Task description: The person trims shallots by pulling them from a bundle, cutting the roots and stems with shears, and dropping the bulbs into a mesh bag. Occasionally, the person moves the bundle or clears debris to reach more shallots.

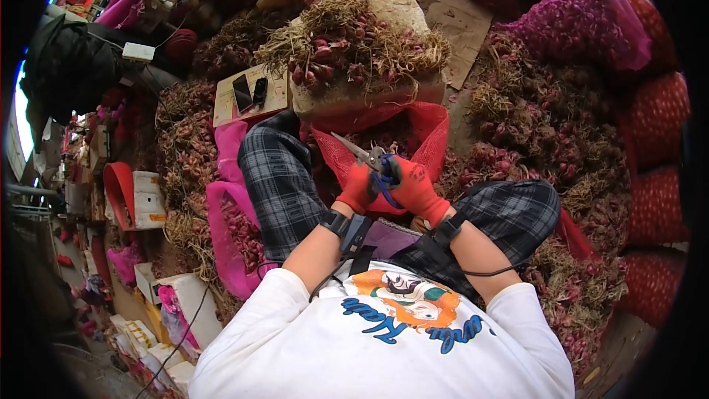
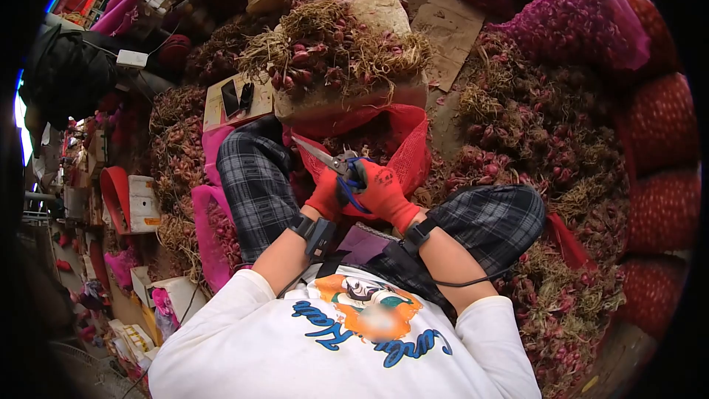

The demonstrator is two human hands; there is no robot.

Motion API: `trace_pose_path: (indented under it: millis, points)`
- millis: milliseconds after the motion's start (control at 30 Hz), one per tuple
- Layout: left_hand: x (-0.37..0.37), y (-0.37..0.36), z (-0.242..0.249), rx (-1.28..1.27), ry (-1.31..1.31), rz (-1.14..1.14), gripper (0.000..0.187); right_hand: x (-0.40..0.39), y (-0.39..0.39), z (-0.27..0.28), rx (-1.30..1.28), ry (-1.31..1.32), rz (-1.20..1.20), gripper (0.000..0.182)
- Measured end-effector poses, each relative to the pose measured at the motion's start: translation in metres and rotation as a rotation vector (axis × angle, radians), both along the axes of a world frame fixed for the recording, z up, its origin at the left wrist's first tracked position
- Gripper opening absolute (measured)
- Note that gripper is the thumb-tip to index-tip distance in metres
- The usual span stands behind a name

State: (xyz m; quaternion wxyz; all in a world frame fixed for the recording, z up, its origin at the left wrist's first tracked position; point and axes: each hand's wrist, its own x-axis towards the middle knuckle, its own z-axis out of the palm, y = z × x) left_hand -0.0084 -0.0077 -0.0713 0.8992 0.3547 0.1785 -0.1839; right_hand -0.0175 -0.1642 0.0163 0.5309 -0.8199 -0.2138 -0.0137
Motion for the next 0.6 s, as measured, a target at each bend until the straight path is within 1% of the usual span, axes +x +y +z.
trace_pose_path:
  millis: [33,67,100,133,167,233,300,333,367,433,467,500,533,600]
  points:
    - [0.005,0.007,0.001,0.036,-0.217,-0.12,0.018,-0.001,0.001,0.001,0.058,0.036,0.027,0.027]
    - [0.008,0.008,0.001,0.082,-0.211,-0.084,0.019,0.005,-0.001,-0.009,0.204,0.181,-0.059,0.027]
    - [0.006,0.002,0.036,0.131,-0.199,-0.045,0.019,0.012,-0.005,-0.028,0.351,0.332,-0.144,0.028]
    - [0.004,0.0,0.057,0.182,-0.184,-0.007,0.02,0.017,-0.009,-0.04,0.498,0.487,-0.23,0.028]
    - [0.006,0.003,0.058,0.148,-0.155,0.002,0.022,0.023,-0.018,-0.038,0.555,0.56,-0.251,0.029]
    - [0.005,0.005,0.053,0.306,-0.315,-0.009,0.022,0.034,-0.036,-0.025,0.667,0.697,-0.302,0.032]
    - [0.008,0.003,0.048,0.278,-0.303,-0.028,0.022,0.029,-0.031,-0.017,0.594,0.532,-0.238,0.029]
    - [0.01,0.006,0.046,0.178,-0.207,-0.036,0.022,0.026,-0.027,-0.012,0.554,0.453,-0.202,0.028]
    - [0.01,0.008,0.044,0.081,-0.11,-0.04,0.022,0.023,-0.024,-0.006,0.412,0.328,-0.167,0.027]
    - [0.002,0.012,0.051,0.891,-0.629,-0.21,0.021,0.019,-0.016,0.006,0.135,0.079,-0.09,0.026]
    - [-0.002,0.014,0.053,1.3,-0.884,-0.297,0.02,0.018,-0.012,0.007,0.097,0.019,-0.072,0.026]
    - [0.0,0.015,0.049,1.15,-0.952,-0.304,0.019,0.019,-0.008,0.009,0.059,-0.043,-0.055,0.026]
    - [-0.001,0.016,0.044,0.779,-0.663,-0.277,0.018,0.019,-0.007,0.009,0.019,-0.105,-0.04,0.026]
    - [-0.005,0.016,0.039,0.039,-0.085,-0.199,0.018,0.02,-0.005,0.0,-0.049,-0.106,-0.037,0.029]
